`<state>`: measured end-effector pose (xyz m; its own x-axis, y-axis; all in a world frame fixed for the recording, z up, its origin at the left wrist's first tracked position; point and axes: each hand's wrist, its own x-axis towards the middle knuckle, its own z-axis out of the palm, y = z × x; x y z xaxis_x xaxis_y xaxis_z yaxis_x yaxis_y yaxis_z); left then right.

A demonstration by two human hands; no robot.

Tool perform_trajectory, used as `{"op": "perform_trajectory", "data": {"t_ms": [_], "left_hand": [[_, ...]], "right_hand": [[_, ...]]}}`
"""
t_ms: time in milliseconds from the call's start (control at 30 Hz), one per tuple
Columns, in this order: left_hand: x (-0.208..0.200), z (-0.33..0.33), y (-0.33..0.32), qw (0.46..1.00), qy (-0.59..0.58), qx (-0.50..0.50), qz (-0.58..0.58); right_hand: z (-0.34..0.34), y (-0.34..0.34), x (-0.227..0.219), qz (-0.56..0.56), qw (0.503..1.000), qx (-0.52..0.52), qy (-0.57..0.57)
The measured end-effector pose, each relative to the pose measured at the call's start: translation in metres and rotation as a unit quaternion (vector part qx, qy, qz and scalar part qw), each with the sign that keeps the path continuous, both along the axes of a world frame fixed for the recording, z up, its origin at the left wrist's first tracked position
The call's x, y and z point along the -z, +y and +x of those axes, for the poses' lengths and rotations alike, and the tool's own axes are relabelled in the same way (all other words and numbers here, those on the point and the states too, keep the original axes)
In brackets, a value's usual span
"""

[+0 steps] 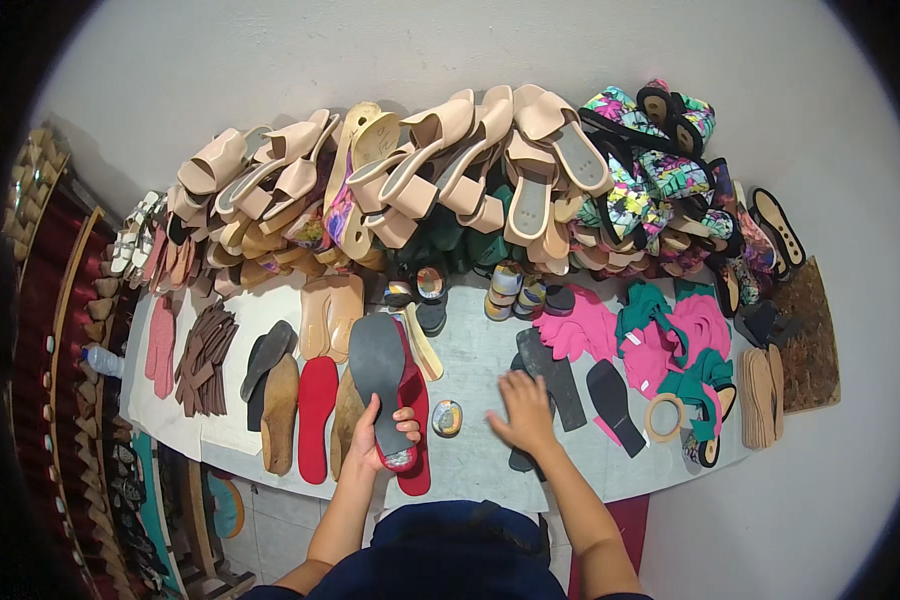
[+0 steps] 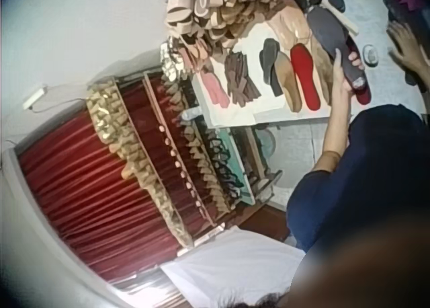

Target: Assembling a sandal by placing a decorative red upper onto a wooden last and aligning it with sole components.

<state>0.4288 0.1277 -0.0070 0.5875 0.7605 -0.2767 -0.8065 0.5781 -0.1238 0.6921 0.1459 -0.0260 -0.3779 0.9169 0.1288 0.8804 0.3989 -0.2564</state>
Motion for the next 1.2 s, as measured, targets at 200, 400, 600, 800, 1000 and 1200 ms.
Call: {"op": "perform_trajectory", "data": {"t_ms": [200,400,600,800,1000,1200], "left_hand": [[0.002,0.006,-0.005,0.999,0.027,0.015,-0.006],[-0.001,0.021,-0.013,0.998,0.024,0.051,0.000],[0.000,0.026,-0.018,0.990,0.109,0.086,0.014],[-0.028,0.046,-0.016,0.875,0.455,0.106,0.130],[-0.030,0.060,-0.015,0.428,0.820,0.092,0.370],[-0.058,0.061,-0.020,0.174,0.892,0.129,0.397]], "right_hand": [[-0.053,-0.006,-0.010,-0.097,0.974,-0.125,0.162],[-0.055,-0.013,0.000,-0.158,0.964,-0.130,0.167],[-0.037,-0.045,0.004,-0.205,0.943,-0.122,0.232],[-0.068,-0.013,-0.053,-0.240,0.715,0.078,0.652],[-0.054,0.032,-0.088,-0.407,0.533,0.224,0.707],[-0.028,0.058,-0.049,-0.443,0.469,0.239,0.726]]}}
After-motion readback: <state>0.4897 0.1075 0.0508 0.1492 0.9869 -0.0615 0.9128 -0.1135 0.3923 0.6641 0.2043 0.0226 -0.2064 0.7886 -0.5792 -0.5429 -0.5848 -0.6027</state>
